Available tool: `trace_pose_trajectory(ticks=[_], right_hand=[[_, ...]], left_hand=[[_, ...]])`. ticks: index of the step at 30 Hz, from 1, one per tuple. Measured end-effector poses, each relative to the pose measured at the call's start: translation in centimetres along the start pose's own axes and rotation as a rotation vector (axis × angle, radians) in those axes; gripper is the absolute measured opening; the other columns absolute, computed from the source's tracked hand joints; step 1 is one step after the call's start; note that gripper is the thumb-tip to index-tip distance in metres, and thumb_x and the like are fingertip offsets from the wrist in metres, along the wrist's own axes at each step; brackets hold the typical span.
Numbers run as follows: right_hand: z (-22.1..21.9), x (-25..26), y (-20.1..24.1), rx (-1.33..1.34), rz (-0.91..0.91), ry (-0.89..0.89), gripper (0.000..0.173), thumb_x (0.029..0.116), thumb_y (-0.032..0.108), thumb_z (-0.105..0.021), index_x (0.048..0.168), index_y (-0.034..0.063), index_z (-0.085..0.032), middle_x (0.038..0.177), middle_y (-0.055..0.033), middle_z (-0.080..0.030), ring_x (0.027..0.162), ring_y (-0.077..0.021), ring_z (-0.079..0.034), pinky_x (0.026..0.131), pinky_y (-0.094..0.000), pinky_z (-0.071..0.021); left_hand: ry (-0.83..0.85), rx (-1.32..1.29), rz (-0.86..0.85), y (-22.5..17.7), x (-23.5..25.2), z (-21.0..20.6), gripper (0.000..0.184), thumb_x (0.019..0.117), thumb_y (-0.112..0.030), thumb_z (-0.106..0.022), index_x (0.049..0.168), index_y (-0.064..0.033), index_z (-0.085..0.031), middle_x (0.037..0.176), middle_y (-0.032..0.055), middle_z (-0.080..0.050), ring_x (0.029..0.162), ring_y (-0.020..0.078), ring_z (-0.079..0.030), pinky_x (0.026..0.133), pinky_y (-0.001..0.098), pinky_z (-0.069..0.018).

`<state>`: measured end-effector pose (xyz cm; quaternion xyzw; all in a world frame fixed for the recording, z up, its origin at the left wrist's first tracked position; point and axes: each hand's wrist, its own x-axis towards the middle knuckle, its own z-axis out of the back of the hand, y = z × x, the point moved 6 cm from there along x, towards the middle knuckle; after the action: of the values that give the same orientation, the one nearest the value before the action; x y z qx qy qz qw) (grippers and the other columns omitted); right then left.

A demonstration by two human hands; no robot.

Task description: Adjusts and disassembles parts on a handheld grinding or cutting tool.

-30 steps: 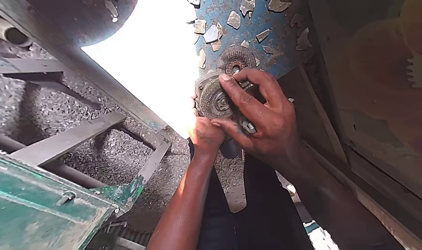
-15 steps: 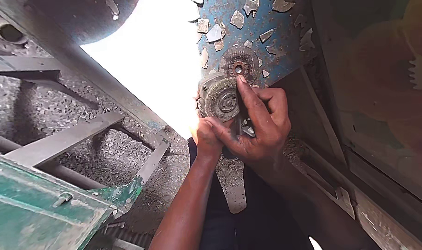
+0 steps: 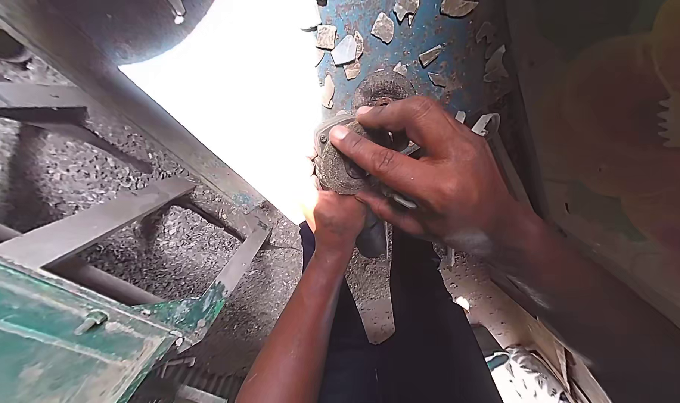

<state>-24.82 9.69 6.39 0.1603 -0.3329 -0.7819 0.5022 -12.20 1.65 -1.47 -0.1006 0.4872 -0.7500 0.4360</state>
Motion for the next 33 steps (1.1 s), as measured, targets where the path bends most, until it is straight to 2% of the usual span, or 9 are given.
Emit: trace_pose_trajectory(ticks=[6,12,17,19,21,24,27,31,33], right_hand=[[-0.5,-0.8,0.1,0.055,-0.102,-0.11,0.042,0.0887,0.024,-0.073,0.129,0.0117,-0.073,0.122,-0.0187,-0.064,0.112,-0.0259,-0.062,0.08,-0.0318,-0.0538],[-1.1,-1.6,-0.4,0.089,-0.174,-0.212,0.047,0.0834,0.024,-0.079,0.128,0.0085,-0.073,0.119,-0.0192,-0.062,0.105,-0.0228,-0.061,0.081,-0.029,-0.053],[-0.2,-1.2,-1.4,0.22,-0.248,-0.211,0.05,0.0847,0.029,-0.082,0.127,0.005,-0.072,0.122,-0.0153,-0.062,0.098,-0.0152,-0.062,0.078,-0.0251,-0.0543],[1.8,-2.3,-1.9,0.413,-0.288,-0.372,0.04,0.0949,0.028,-0.073,0.121,-0.0026,-0.071,0.114,-0.0093,-0.059,0.088,-0.0059,-0.059,0.071,-0.0167,-0.0519],[3.8,-4.5,-2.9,0.729,-0.353,-0.649,0.029,0.1079,0.027,-0.051,0.107,0.0059,-0.071,0.103,0.002,-0.063,0.08,-0.0033,-0.061,0.064,-0.0169,-0.0538],[3.9,-6.5,-3.9,1.506,-0.5,-1.117,0.071,0.109,0.054,-0.008,0.072,0.0117,-0.053,0.067,-0.0008,-0.053,0.054,-0.0122,-0.053,0.046,-0.024,-0.0451],[1.0,-6.5,-3.6,1.995,-0.496,-1.302,0.078,0.1056,0.062,-0.01,0.063,0.011,-0.05,0.058,0.0003,-0.049,0.048,-0.0106,-0.048,0.042,-0.0225,-0.0387],[-3.8,-5.2,-3.8,2.071,-0.575,-1.405,0.073,0.1072,0.06,-0.015,0.061,0.0138,-0.049,0.055,0.0034,-0.046,0.047,-0.0082,-0.046,0.045,-0.0213,-0.0385],[-4.8,-4.6,-4.0,2.074,-0.592,-1.439,0.072,0.1072,0.06,-0.015,0.062,0.0151,-0.048,0.055,0.004,-0.045,0.047,-0.008,-0.045,0.046,-0.0213,-0.039]], left_hand=[[-0.015,0.223,-0.149,-1.2,-0.5,-0.2,0.038,0.092,-0.022,-0.068,0.11,0.0117,-0.061,0.076,0.0073,-0.067,0.073,0.0021,-0.067,0.069,0.0215,-0.0542],[0.078,0.228,-0.169,-1.3,0.6,-0.6,0.065,0.0887,-0.035,-0.071,0.134,0.0057,-0.05,0.105,0.0101,-0.07,0.098,0.0085,-0.069,0.087,0.029,-0.0552],[0.145,0.2,-0.084,-0.3,1.3,-0.7,0.072,0.0804,-0.04,-0.077,0.136,-0.0015,-0.051,0.106,0.0081,-0.07,0.098,0.0117,-0.068,0.085,0.0356,-0.0553],[0.148,0.139,-0.002,0.4,1.5,-0.9,0.076,0.074,-0.049,-0.083,0.13,-0.0056,-0.057,0.103,0.0033,-0.07,0.096,0.0077,-0.068,0.085,0.0329,-0.056],[0.155,0.095,0.039,0.4,1.8,-1.0,0.076,0.073,-0.046,-0.089,0.132,-0.0087,-0.059,0.111,0.0018,-0.072,0.105,0.0077,-0.069,0.095,0.0341,-0.0566],[0.145,0.126,0.01,0.1,1.9,-1.1,0.072,0.0748,-0.045,-0.088,0.131,-0.009,-0.06,0.113,0.0032,-0.073,0.108,0.0099,-0.069,0.098,0.0366,-0.0561],[0.14,0.168,-0.032,0.0,2.0,-1.1,0.069,0.0751,-0.046,-0.086,0.127,-0.0072,-0.061,0.11,0.0059,-0.072,0.106,0.0126,-0.069,0.095,0.0388,-0.0557],[0.148,0.222,-0.076,0.0,2.0,-1.1,0.073,0.0794,-0.043,-0.081,0.135,-0.0042,-0.056,0.115,0.0091,-0.07,0.108,0.0162,-0.068,0.096,0.0409,-0.0543],[0.143,0.234,-0.073,-0.2,1.7,-1.0,0.075,0.078,-0.04,-0.079,0.137,-0.0012,-0.054,0.111,0.0126,-0.071,0.102,0.0202,-0.069,0.089,0.0441,-0.0546]])
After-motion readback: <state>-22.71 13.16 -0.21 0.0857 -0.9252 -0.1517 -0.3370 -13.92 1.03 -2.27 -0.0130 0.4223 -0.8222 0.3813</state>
